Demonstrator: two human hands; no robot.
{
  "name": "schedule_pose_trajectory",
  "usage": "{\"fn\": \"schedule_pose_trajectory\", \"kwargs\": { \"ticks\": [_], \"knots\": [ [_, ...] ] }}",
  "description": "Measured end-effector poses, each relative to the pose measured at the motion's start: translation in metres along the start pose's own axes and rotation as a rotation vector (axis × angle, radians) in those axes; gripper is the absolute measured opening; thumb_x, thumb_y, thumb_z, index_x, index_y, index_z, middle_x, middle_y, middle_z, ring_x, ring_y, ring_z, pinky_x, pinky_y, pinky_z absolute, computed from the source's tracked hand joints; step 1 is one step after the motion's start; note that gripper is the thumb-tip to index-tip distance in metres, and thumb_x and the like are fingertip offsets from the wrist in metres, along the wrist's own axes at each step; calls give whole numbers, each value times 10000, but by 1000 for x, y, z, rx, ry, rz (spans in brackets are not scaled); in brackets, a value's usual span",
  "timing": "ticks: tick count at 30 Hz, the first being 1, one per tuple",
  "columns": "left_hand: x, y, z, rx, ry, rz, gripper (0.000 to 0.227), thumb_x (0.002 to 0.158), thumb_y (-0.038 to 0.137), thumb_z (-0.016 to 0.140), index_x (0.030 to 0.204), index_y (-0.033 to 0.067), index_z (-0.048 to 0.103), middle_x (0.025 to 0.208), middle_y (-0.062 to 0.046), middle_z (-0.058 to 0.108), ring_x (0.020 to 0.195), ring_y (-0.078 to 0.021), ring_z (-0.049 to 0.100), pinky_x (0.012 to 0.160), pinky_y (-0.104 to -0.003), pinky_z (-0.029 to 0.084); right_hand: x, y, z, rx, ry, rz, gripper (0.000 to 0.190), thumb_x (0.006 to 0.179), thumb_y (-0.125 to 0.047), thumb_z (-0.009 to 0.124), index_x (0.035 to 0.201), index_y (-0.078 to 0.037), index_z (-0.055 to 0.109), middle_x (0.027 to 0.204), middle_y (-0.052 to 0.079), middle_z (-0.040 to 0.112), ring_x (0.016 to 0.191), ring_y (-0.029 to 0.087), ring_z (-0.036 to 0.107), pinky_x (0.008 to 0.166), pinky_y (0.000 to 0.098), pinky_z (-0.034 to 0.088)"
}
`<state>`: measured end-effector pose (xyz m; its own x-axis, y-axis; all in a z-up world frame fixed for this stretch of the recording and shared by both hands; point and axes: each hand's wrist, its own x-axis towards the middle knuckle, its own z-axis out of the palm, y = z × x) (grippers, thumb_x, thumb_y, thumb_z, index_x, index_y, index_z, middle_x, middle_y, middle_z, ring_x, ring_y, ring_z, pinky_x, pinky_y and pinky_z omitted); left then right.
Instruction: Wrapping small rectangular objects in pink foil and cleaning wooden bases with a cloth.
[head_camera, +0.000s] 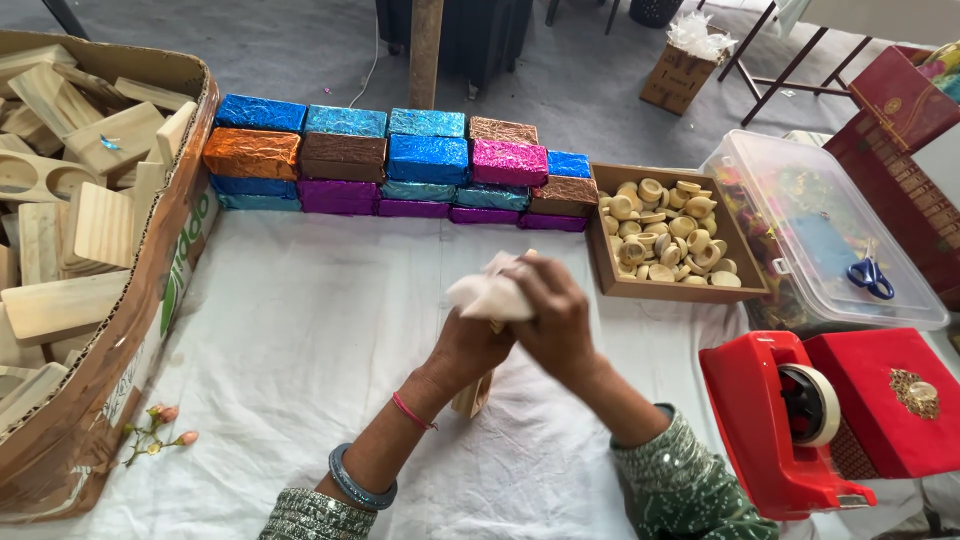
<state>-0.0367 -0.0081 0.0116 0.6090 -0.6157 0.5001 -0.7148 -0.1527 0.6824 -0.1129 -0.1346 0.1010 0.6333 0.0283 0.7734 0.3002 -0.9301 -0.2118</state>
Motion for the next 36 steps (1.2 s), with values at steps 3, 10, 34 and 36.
{"fn": "schedule_pose_trajectory", "kwargs": {
  "ticks": [3, 10, 34, 36],
  "knots": [
    [-3, -4, 2, 39, 38, 207, 317, 854, 91, 713, 1158, 52, 633, 1027, -156, 709, 971, -310, 712, 834, -428, 592, -4, -16, -1, 122, -65, -138, 311, 854, -187, 774, 1128, -85, 670, 1168, 133, 672, 1006, 310, 705, 849, 418, 605],
    [4, 27, -22, -213, -7, -83, 257, 841, 94, 734, 1075, 13, 665, 945, -158, 729, 883, -311, 728, 759, -420, 602, 7, 16, 0, 2, -50, 16, 351, 766, -212, 781, 1066, -51, 698, 1111, 137, 682, 970, 318, 699, 784, 444, 586],
    [8, -3, -28, -1191, -41, -486, 677, 1067, 524, 432, 1264, -80, 666, 1032, -185, 761, 954, -217, 745, 881, -347, 589, -21, 59, 38, 488, 11, 452, 145, 998, -54, 621, 1126, -5, 666, 925, 80, 743, 833, 136, 718, 717, 292, 577],
    [9, -1, -27, -1212, -34, -516, 649, 1081, 487, 411, 1286, -85, 641, 1063, -191, 751, 980, -219, 740, 889, -353, 589, -24, 63, 42, 435, 74, 383, 223, 961, -32, 597, 1175, 3, 652, 950, 95, 744, 862, 147, 722, 748, 306, 584]
  ]
}}
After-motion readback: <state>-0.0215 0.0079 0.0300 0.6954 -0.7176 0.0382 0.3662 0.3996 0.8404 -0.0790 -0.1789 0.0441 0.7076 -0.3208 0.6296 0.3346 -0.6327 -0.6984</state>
